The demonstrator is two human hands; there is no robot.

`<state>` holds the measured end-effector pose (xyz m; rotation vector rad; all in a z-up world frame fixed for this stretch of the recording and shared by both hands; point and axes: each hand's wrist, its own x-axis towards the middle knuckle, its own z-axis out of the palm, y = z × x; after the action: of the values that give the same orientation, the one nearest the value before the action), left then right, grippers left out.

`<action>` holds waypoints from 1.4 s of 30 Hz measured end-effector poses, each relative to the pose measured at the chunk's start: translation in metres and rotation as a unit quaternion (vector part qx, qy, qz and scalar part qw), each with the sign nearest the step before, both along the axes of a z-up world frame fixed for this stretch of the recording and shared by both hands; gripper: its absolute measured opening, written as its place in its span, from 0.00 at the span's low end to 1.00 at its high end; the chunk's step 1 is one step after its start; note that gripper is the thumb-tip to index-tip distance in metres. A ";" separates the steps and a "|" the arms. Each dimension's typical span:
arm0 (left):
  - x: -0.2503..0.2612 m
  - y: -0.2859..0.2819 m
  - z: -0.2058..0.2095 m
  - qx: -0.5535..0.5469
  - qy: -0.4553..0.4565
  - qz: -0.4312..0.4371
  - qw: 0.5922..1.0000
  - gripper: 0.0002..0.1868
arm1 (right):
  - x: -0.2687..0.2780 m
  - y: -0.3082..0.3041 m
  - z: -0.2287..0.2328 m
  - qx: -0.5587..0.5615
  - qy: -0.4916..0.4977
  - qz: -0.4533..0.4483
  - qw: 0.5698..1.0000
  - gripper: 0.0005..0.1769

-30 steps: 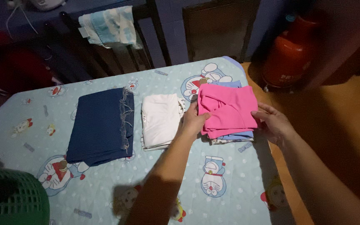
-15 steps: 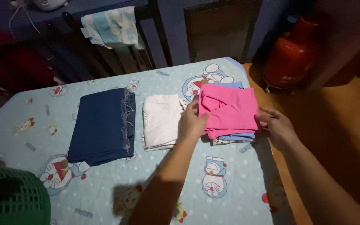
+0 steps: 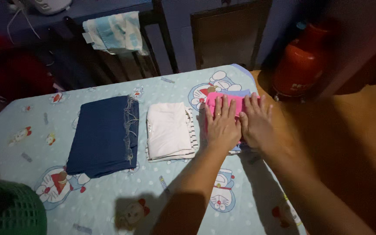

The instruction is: The person removes a pink long-sleeved shirt from a green laundry basket, lays it on a table covered with a cartoon-patterned cloth, smooths the fabric by hand, folds the sleeves and sides inward, and places the folded garment onto a stack of other clothes.

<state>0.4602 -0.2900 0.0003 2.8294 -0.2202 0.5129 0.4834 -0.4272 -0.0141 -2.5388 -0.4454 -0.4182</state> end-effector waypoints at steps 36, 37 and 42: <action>-0.011 0.008 -0.006 -0.156 0.051 -0.015 0.986 0.30 | -0.011 -0.010 -0.005 0.100 0.040 -0.003 0.994 0.31; -0.016 0.008 -0.003 -0.193 0.031 -0.019 0.980 0.28 | -0.018 -0.009 0.001 0.099 0.041 -0.003 0.994 0.31; -0.051 0.014 0.010 -0.234 -0.017 -0.025 0.972 0.25 | -0.059 0.003 0.026 0.092 0.014 0.014 0.996 0.29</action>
<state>0.4093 -0.2762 0.0100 2.3522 -0.1522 0.5225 0.4243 -0.4244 0.0118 -2.3560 -0.4115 -0.3942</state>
